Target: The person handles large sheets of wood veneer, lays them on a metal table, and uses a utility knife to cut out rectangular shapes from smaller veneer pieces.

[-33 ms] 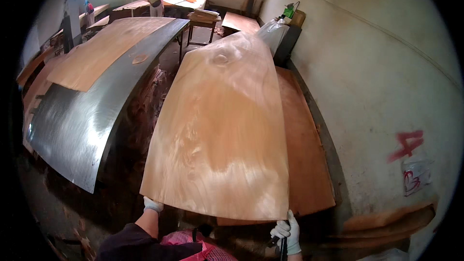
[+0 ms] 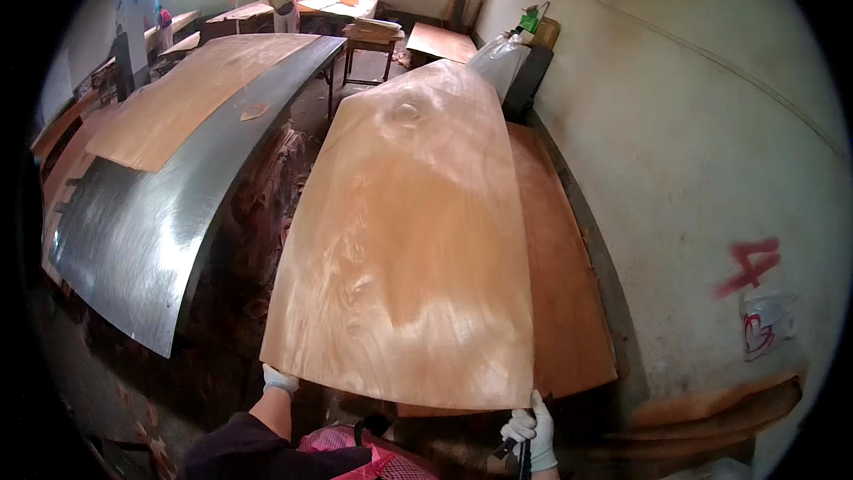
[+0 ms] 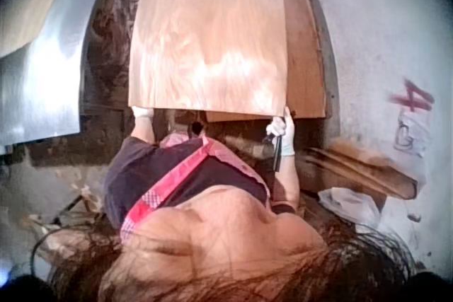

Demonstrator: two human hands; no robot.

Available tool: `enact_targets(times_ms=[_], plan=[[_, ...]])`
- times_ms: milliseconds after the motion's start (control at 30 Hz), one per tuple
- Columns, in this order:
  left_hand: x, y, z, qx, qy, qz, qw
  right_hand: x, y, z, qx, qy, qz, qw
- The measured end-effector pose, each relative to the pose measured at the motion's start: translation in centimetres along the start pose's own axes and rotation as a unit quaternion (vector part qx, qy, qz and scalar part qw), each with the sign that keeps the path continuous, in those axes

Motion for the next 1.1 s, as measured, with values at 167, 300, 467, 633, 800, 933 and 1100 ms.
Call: enact_targets(times_ms=[167, 300, 467, 633, 800, 933, 1100], plan=[[-2.4, 1.9, -0.5, 0.06, 0.024, -0.03, 0.997, -10.7, 7.9, 4.0, 0.159, 0.048, 0.229, 0.959], [-5.7, 1.8, 1.0, 0.1, -0.015, -0.059, 0.993, -19.9, 11.1, 6.3, 0.291, 0.101, 0.374, 0.875], [-12.1, 1.9, 5.6, 0.063, -0.106, -0.089, 0.988, -29.9, 17.0, 7.6, 0.304, 0.129, 0.444, 0.833], [-18.8, 3.4, 11.0, 0.147, -0.125, -0.114, 0.975, -37.6, 20.1, 9.8, 0.351, 0.121, 0.486, 0.791], [-27.2, 4.8, 14.1, 0.228, -0.071, -0.134, 0.962, -42.4, 26.2, 13.1, 0.417, 0.119, 0.52, 0.736], [-29.6, 6.2, 15.9, 0.185, -0.104, -0.107, 0.971, -41.2, 26.6, 12.8, 0.371, 0.145, 0.576, 0.714], [-37.1, 4.3, 13.3, 0.226, -0.054, -0.095, 0.968, -43.7, 28.4, 7.6, 0.461, 0.112, 0.577, 0.664]])
Point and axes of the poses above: each hand's wrist, its own z-axis away from the middle knuckle, its own y-axis out of the back of the hand, x = y × z, the point moved 1 cm from there along -z, towards the middle knuckle, and after that the axes turned 1 degree about z, right-handed, at the moved point
